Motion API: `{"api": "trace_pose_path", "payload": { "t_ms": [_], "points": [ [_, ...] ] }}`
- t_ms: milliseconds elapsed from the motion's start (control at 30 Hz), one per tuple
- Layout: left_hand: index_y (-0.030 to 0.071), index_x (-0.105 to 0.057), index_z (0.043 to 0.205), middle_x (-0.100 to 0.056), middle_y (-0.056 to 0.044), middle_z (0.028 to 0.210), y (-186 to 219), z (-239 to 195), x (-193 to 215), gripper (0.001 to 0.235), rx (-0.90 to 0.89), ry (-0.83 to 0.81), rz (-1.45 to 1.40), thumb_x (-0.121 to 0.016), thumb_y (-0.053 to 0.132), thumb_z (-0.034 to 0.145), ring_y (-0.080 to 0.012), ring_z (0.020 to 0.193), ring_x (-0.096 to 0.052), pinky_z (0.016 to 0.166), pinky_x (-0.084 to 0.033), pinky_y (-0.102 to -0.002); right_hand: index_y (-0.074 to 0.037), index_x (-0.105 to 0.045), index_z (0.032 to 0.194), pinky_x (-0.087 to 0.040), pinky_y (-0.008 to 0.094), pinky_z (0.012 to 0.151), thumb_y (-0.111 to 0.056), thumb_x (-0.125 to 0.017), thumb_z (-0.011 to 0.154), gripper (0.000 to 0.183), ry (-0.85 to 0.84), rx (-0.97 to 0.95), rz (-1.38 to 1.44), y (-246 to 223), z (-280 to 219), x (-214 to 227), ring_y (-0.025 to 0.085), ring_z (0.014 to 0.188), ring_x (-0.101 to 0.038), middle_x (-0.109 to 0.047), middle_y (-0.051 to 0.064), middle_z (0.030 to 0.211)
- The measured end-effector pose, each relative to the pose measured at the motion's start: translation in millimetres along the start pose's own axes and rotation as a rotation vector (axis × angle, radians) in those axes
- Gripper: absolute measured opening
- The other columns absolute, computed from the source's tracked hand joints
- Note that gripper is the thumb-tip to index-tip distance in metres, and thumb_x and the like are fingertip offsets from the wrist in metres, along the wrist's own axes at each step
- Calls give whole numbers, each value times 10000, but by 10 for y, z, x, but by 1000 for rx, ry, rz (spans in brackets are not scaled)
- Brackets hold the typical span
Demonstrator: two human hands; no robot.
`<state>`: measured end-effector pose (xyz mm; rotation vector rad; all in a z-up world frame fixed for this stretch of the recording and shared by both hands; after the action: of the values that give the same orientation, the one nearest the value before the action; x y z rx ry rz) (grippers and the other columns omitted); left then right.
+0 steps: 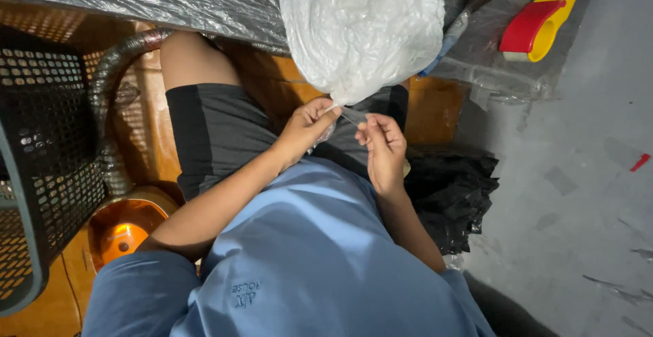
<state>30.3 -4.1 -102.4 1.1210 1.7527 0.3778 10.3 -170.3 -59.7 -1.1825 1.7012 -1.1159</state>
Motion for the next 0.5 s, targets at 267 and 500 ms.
{"api": "trace_pose_path", "payload": {
  "t_ms": [267, 500],
  "points": [
    [72, -699, 1008, -660, 39, 678, -24, 23, 32, 169, 15, 30, 127, -755, 220, 949, 0, 592, -543, 544, -423, -118, -63, -436, 1053, -511, 240, 617, 31, -607, 1008, 200, -39, 369, -298, -340, -49, -35, 233, 682, -725, -729, 204, 846],
    [46, -690, 992, -644, 32, 648, 57, -21, 0, 177, -22, 4, 80, -735, 215, 967, 0, 571, -522, 527, -405, -119, 3, -773, 1007, -598, 369, 801, 72, -605, 983, 184, -209, 798, -658, -736, -232, -307, 259, 850, -708, -724, 89, 808]
  ]
}}
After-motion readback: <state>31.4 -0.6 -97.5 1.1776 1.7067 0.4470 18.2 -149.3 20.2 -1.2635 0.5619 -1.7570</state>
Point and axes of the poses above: each hand's wrist, its own z-axis towards the middle knuckle, its own x-axis out of the back of the hand, y = z × x, the point moved 8 cm from there along z, towards the middle knuckle
